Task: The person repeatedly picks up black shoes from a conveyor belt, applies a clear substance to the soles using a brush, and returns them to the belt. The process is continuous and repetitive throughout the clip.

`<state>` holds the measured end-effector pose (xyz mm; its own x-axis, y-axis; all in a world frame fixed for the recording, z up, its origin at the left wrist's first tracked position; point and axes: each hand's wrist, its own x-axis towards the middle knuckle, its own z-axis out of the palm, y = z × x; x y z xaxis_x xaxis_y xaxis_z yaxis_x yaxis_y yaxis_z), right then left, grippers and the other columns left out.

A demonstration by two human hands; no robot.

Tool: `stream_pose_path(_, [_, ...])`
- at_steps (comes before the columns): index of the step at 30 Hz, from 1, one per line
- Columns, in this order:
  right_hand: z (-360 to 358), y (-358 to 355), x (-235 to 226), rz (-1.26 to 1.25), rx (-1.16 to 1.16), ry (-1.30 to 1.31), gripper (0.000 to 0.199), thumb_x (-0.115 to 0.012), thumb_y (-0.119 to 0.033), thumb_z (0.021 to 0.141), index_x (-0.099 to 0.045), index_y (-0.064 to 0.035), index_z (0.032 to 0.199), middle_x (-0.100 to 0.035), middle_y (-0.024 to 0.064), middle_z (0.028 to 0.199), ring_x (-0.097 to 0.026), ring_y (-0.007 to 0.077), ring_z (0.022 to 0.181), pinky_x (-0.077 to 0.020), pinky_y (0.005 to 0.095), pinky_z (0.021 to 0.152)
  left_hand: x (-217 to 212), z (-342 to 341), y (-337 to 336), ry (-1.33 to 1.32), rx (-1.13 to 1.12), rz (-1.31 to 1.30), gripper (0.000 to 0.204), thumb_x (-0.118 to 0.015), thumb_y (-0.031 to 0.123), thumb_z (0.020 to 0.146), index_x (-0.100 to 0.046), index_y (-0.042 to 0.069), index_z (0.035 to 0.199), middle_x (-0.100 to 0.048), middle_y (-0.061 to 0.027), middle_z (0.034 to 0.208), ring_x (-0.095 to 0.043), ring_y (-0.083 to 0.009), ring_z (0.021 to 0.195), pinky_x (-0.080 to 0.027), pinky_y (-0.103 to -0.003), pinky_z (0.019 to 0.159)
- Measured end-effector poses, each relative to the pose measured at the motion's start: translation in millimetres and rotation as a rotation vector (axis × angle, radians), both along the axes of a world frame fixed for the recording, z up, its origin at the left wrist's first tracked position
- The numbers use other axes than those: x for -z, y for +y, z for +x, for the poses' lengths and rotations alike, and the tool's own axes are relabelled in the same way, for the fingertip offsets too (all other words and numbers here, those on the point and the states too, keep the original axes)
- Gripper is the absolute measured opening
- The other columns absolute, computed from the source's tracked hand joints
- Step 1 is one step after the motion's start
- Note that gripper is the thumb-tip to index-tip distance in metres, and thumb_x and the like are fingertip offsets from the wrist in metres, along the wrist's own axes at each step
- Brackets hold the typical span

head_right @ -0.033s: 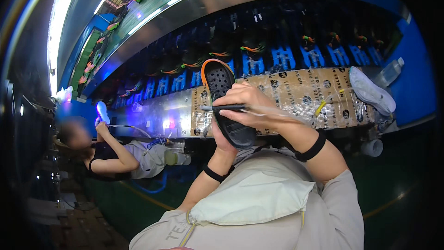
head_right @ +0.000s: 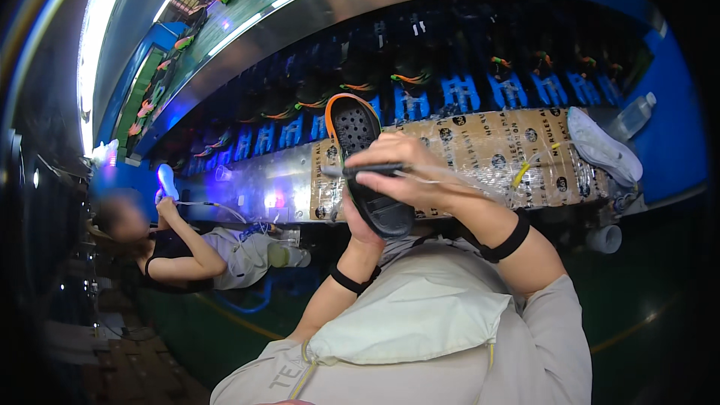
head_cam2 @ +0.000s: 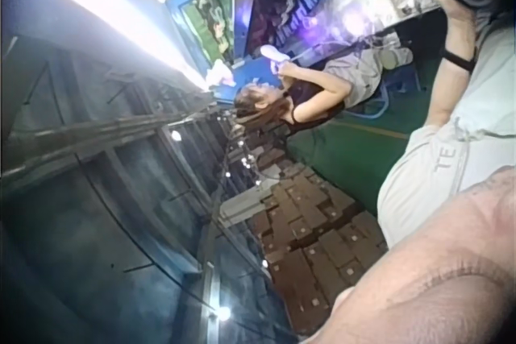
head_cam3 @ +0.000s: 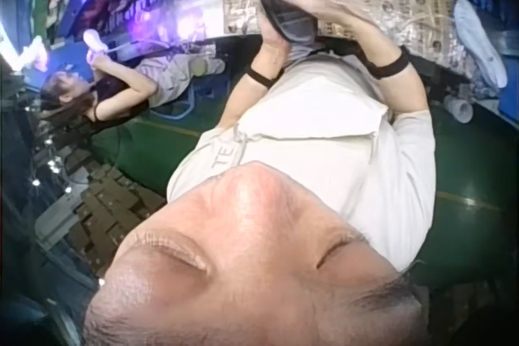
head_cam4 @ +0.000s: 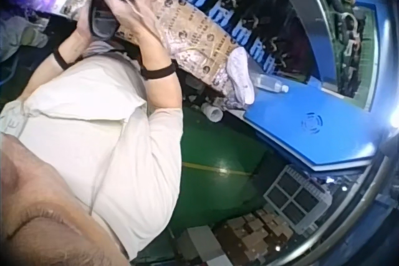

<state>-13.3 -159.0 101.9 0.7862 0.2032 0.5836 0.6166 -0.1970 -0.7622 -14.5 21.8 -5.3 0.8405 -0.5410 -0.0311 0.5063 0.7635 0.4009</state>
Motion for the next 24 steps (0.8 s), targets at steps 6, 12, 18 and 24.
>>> stream_pose_path(6, [-8,7,-5,-0.284,0.102,-0.150,0.023,-0.081,-0.013,0.088,-0.081,-0.0060,0.110,-0.077,0.0097,0.094,-0.068,0.0307,0.088,-0.0491,0.0431,0.086,-5,3,-3,0.076,-0.202,0.315,0.083,-0.034,0.071,0.107,-0.046,0.010,0.161,-0.057,-0.0175,0.156,-0.059,-0.0339,0.142,-0.049,-0.051,0.120])
stream_pose_path(12, [-12,8,-6,-0.271,0.217,-0.181,0.024,-0.083,-0.015,0.087,-0.081,-0.0079,0.111,-0.075,0.0083,0.089,-0.067,0.0282,0.090,-0.0472,0.0423,0.086,6,18,7,0.020,-0.001,-0.245,0.085,-0.030,0.074,0.106,-0.049,0.012,0.160,-0.058,-0.0176,0.155,-0.060,-0.0354,0.140,-0.050,-0.051,0.120])
stream_pose_path(18, [-18,1,-14,-0.113,-0.173,-0.058,0.028,-0.083,-0.014,0.086,-0.080,-0.0094,0.114,-0.077,0.0080,0.096,-0.067,0.0296,0.089,-0.0455,0.0422,0.082,-10,23,10,-0.132,-0.031,-0.140,0.081,-0.030,0.071,0.106,-0.052,0.011,0.156,-0.062,-0.0173,0.151,-0.063,-0.0353,0.135,-0.049,-0.054,0.118])
stream_pose_path(24, [-28,0,-24,-0.351,-0.209,-0.117,0.030,-0.084,-0.014,0.088,-0.080,-0.0088,0.118,-0.075,0.0117,0.096,-0.069,0.0310,0.092,-0.0496,0.0461,0.096,-32,28,1,-0.155,0.018,-0.213,0.088,-0.035,0.079,0.103,-0.055,0.007,0.150,-0.065,-0.0219,0.139,-0.065,-0.0377,0.126,-0.055,-0.053,0.111])
